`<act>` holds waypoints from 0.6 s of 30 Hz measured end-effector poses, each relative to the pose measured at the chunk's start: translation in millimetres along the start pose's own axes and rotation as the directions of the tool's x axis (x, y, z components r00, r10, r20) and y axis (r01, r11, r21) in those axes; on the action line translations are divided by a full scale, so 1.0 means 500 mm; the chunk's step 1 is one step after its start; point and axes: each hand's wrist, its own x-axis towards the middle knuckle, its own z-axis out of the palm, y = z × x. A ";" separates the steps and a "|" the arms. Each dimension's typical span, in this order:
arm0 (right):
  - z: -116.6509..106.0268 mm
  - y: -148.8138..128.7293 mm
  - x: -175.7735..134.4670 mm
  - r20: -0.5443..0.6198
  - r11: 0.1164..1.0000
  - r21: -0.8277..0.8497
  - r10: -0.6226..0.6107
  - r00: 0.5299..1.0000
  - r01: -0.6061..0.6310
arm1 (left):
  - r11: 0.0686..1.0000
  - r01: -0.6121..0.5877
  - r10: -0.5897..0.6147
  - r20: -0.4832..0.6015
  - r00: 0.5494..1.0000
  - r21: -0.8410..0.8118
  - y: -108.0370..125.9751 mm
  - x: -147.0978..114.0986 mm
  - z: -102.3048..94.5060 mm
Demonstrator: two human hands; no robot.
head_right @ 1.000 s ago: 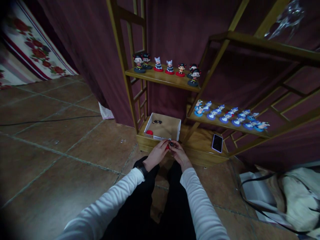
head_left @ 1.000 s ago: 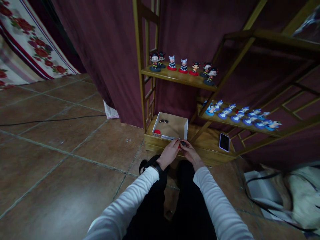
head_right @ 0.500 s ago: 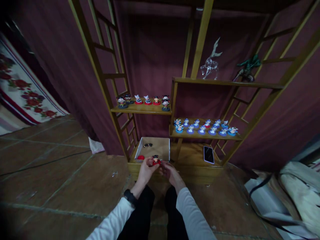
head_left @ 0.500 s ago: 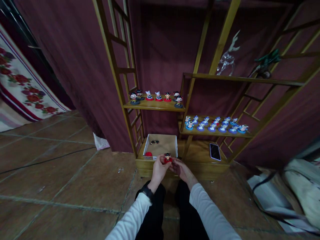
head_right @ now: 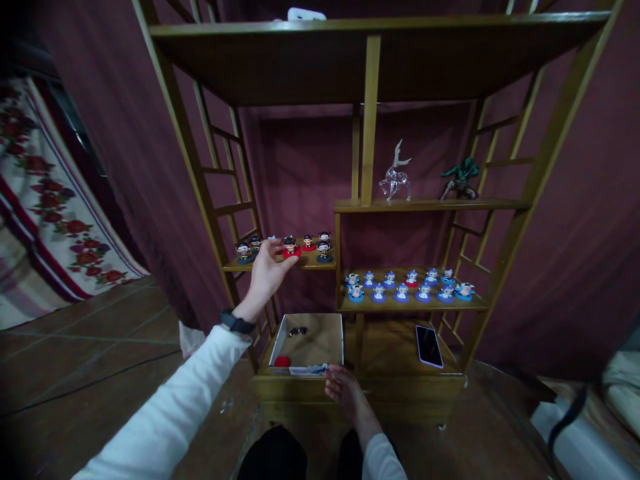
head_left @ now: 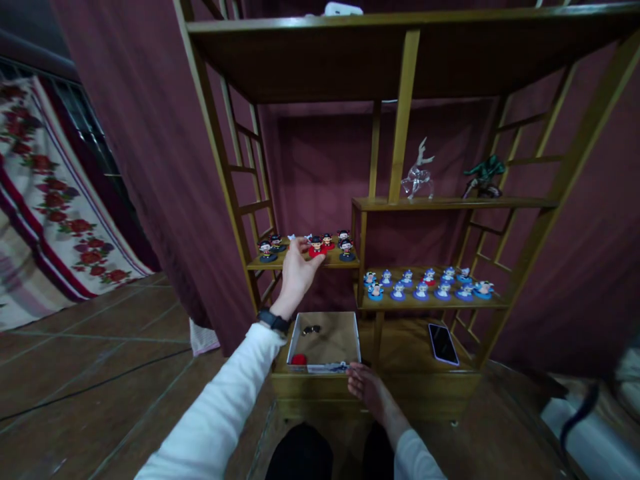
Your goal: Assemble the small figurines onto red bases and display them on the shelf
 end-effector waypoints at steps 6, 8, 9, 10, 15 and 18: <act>0.003 -0.005 0.001 -0.014 1.000 0.022 -0.007 1.000 0.008 | 0.963 0.138 -0.175 0.146 0.974 0.231 -0.072 0.055 0.038; 0.003 -0.008 0.002 -0.026 1.000 0.025 -0.002 1.000 0.003 | 0.965 0.160 -0.196 0.171 0.966 0.207 -0.090 0.062 0.044; 0.002 -0.010 0.004 -0.033 0.999 0.032 0.002 0.999 -0.001 | 0.966 0.171 -0.207 0.183 0.961 0.194 -0.095 0.067 0.046; 0.003 -0.011 0.005 -0.037 0.999 0.040 0.007 0.999 -0.005 | 0.964 0.186 -0.224 0.196 0.955 0.192 -0.099 0.072 0.049; 0.009 -0.013 0.008 -0.065 0.998 0.056 0.014 0.998 -0.011 | 0.929 0.256 -0.323 0.253 0.912 0.267 -0.096 0.091 0.062; 0.011 -0.010 0.008 -0.062 0.999 0.041 0.005 0.998 -0.002 | 0.912 0.245 -0.334 0.247 0.910 0.330 -0.089 0.090 0.065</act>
